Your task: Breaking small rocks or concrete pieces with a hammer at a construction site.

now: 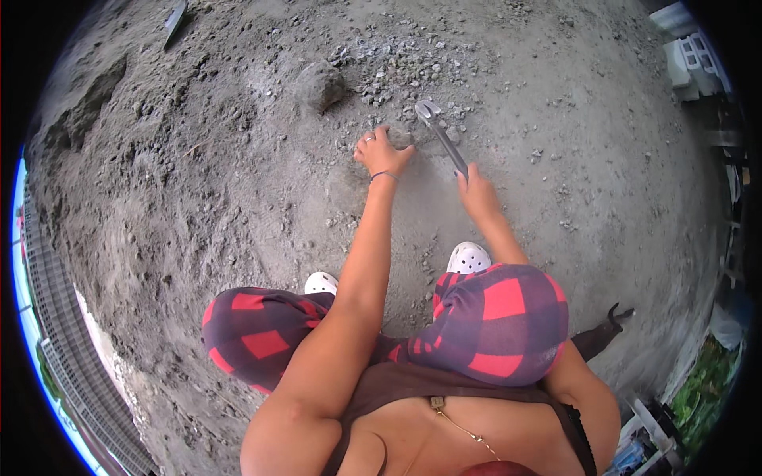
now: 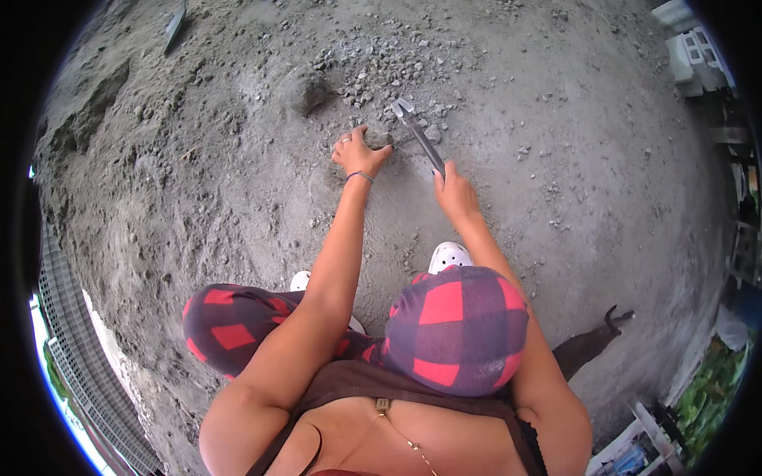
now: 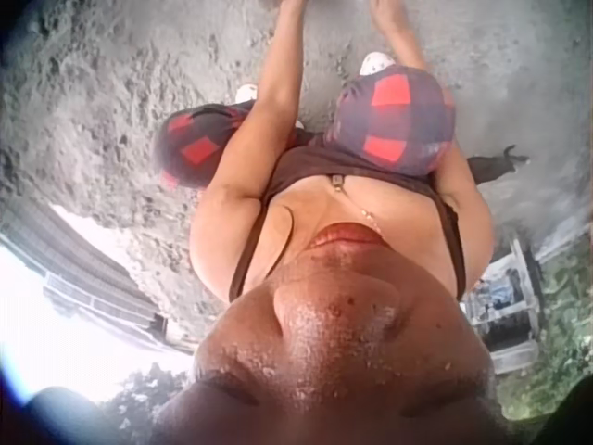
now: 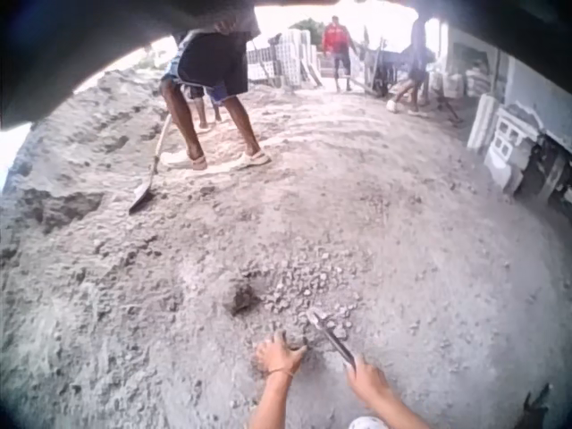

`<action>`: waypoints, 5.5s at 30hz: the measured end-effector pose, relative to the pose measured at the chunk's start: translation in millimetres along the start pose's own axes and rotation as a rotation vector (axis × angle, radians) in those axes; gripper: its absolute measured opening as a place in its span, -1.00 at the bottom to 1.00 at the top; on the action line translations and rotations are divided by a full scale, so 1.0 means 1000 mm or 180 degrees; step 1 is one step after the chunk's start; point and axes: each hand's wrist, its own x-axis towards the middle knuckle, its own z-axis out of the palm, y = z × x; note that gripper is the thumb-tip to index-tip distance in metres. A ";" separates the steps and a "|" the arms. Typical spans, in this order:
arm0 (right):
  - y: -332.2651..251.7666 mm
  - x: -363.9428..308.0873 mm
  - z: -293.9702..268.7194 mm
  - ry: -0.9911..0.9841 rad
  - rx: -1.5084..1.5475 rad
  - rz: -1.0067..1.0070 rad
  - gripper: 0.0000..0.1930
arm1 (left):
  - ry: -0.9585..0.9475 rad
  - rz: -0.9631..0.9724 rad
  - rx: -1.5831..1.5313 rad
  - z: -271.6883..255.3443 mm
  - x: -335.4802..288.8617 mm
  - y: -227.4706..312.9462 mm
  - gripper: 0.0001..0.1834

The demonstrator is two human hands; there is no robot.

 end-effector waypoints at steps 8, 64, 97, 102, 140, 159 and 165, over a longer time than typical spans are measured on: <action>-0.023 -0.030 -0.051 0.0452 0.1060 -0.0168 -0.76 | -0.0080 -0.0120 -0.0075 -0.001 -0.008 -0.010 -0.32; 0.027 -0.008 -0.020 0.0498 0.0647 0.0192 -0.77 | -0.0047 0.0725 -0.0001 0.032 -0.026 0.015 -0.38; -0.012 -0.047 -0.049 0.0697 0.1063 0.0113 -0.82 | 0.0001 0.0774 -0.0042 0.030 -0.025 0.011 -0.40; 0.012 -0.047 -0.019 0.0597 0.0358 0.0253 -0.78 | 0.0033 0.0811 -0.0031 0.031 -0.028 0.013 -0.40; 0.005 -0.044 -0.001 -0.0093 -0.0187 0.0367 -0.77 | -0.0057 0.0634 -0.0221 0.021 -0.024 -0.010 -0.41; 0.058 -0.117 -0.006 -0.0830 0.2573 0.0665 -0.81 | 0.1241 -0.1694 -0.4214 0.004 0.021 -0.024 -0.39; 0.010 -0.023 0.019 -0.2168 0.4013 0.1988 -0.76 | 0.1603 -0.1494 -0.3873 -0.005 0.008 -0.042 -0.43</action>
